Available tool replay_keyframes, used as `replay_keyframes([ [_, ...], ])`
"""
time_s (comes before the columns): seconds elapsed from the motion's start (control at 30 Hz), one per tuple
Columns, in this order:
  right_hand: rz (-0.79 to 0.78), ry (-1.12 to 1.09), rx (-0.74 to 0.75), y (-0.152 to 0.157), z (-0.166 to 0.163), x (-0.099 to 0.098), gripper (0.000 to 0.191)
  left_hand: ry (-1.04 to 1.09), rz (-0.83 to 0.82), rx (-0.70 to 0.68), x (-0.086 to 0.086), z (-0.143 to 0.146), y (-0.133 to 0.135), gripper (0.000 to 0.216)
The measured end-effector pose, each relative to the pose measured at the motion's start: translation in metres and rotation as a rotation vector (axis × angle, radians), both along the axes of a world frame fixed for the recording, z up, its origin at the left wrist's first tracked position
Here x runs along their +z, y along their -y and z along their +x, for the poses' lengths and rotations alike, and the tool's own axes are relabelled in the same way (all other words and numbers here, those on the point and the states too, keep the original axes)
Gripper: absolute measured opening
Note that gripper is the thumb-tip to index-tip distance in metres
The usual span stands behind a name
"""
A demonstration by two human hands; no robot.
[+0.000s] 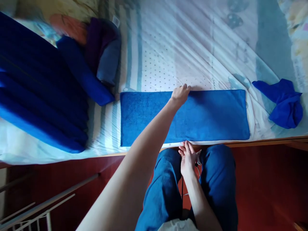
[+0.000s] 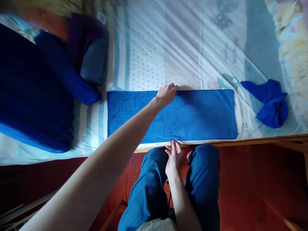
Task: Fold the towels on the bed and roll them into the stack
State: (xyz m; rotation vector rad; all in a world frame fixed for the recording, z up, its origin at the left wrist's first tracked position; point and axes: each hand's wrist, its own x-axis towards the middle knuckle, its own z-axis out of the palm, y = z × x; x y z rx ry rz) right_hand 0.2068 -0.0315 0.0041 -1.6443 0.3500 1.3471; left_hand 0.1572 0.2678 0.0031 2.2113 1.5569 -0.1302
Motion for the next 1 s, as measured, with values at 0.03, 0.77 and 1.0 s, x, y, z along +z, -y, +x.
replay_keyframes([
  [0.03, 0.01, -0.002, -0.001, 0.001, -0.001, 0.0, 0.052, 0.003, -0.012, 0.005, -0.003, 0.001, -0.007, 0.045],
  [0.77, 0.15, -0.057, -0.031, -0.003, 0.001, 0.012, 0.039, 0.021, -0.05, 0.12, 0.065, 0.013, -0.009, 0.03],
  [1.0, 0.274, -0.026, 0.017, 0.005, 0.027, 0.051, 0.054, 0.114, 0.016, 0.124, 0.134, 0.016, 0.011, 0.029],
])
